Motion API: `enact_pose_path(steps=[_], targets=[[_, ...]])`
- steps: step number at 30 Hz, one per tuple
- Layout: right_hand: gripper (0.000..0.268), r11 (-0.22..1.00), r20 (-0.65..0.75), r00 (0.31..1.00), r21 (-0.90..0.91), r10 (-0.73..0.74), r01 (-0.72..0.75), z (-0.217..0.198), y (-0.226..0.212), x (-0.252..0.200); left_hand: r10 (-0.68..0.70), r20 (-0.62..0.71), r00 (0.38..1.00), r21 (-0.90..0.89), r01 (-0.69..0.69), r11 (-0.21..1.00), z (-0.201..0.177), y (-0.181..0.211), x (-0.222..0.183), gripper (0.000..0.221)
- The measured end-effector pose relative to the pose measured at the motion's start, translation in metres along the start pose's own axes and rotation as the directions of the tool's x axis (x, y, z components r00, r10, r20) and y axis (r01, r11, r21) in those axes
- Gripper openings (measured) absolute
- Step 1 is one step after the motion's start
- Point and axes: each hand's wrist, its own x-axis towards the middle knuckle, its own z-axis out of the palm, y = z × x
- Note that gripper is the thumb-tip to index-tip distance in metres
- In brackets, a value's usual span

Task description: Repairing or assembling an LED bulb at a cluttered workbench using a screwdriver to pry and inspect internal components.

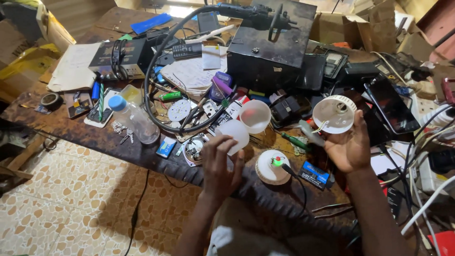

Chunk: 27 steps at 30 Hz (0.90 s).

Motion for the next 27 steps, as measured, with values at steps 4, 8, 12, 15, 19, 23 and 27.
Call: enact_pose_path(steps=[4,8,12,15,19,23,27], targets=[[0.07,0.999,-0.075,0.997,-0.045,0.014,-0.017,0.008,-0.003,-0.006,-0.136,0.162,0.977,-0.321,0.182,0.929,-0.004,0.027,0.023,0.017],[0.073,0.998,-0.081,0.996,-0.065,0.022,-0.027,0.007,-0.003,-0.007,-0.264,0.403,0.876,-0.564,0.465,0.682,0.009,0.034,0.047,0.016],[0.07,0.983,0.034,0.999,-0.178,-0.035,0.041,0.011,-0.001,-0.009,-0.139,0.338,0.931,-0.58,0.322,0.748,0.015,0.035,0.06,0.016],[0.068,0.988,0.05,0.998,-0.151,-0.037,0.044,0.0,0.006,-0.001,-0.237,0.298,0.925,-0.589,0.373,0.716,0.011,0.027,0.05,0.013],[0.07,0.973,0.123,0.992,-0.227,0.001,0.027,0.005,0.009,0.002,-0.401,0.349,0.847,-0.573,0.531,0.624,0.004,0.008,0.038,0.012],[0.059,0.889,0.048,0.993,-0.442,-0.106,0.116,0.009,0.012,-0.003,-0.337,0.351,0.873,-0.644,0.487,0.591,-0.022,-0.003,0.044,0.012],[0.051,0.755,0.011,0.982,-0.638,-0.187,0.151,0.015,0.012,-0.006,-0.366,0.22,0.904,-0.451,0.427,0.784,-0.042,-0.014,0.058,0.01]])
